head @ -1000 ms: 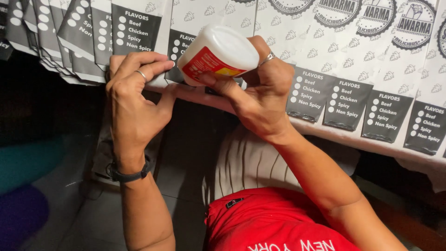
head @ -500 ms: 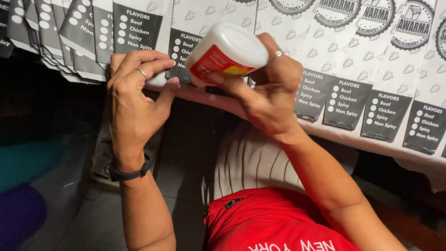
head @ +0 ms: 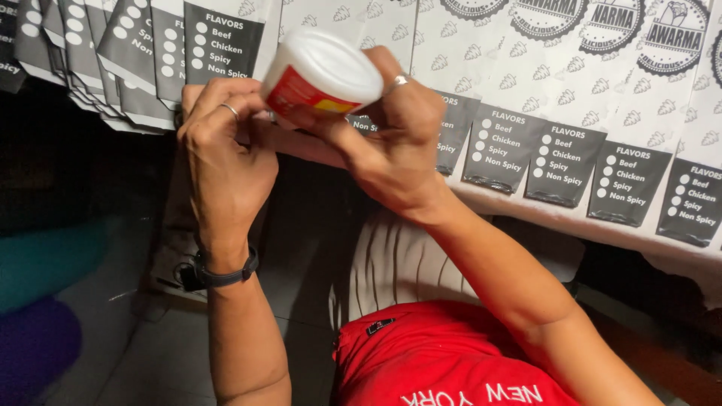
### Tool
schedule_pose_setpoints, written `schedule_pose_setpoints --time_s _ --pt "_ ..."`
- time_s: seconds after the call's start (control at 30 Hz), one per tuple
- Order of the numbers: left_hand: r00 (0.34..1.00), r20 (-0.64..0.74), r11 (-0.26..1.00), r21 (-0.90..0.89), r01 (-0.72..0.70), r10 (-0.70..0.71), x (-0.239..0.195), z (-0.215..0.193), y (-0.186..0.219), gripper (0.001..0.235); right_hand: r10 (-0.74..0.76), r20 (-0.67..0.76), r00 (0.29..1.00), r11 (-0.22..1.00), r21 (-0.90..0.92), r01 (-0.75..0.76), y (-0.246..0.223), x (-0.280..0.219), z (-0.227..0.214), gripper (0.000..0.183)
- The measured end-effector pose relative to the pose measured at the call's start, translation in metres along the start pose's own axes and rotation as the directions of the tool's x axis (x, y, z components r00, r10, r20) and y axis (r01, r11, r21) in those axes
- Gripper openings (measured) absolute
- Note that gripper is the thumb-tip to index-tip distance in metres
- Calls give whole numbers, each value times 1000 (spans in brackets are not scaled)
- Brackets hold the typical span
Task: Applying glue to the edges of paper shawarma wraps and folding them into their final shape.
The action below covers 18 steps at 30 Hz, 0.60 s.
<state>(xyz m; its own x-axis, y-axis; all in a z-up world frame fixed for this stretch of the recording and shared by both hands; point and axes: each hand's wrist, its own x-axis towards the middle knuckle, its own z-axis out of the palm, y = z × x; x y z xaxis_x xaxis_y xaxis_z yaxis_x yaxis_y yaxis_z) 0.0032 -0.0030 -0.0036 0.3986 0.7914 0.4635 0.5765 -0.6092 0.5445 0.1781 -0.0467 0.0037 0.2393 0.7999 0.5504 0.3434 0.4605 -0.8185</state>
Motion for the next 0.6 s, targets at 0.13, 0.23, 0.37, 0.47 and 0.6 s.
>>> schedule_pose_setpoints --time_s 0.13,0.23,0.37,0.47,0.6 --pt "1000 -7 1000 20 22 -22 -1 2 -1 18 -13 24 1000 998 -54 14 -2 1 2 33" --pt "1000 -18 1000 1 7 -7 1 3 3 39 32 -21 999 995 -91 -34 -2 -10 -17 35" --pt "1000 -12 991 134 -8 9 -1 4 3 34 89 -149 985 996 -13 -91 3 -30 -50 32" --pt "992 -38 985 124 -116 122 5 4 12 33 333 -267 904 943 125 -310 -3 -29 -85 29" --pt "979 -162 989 93 -113 127 11 6 46 26 620 -183 763 670 630 -393 -10 -11 -151 47"
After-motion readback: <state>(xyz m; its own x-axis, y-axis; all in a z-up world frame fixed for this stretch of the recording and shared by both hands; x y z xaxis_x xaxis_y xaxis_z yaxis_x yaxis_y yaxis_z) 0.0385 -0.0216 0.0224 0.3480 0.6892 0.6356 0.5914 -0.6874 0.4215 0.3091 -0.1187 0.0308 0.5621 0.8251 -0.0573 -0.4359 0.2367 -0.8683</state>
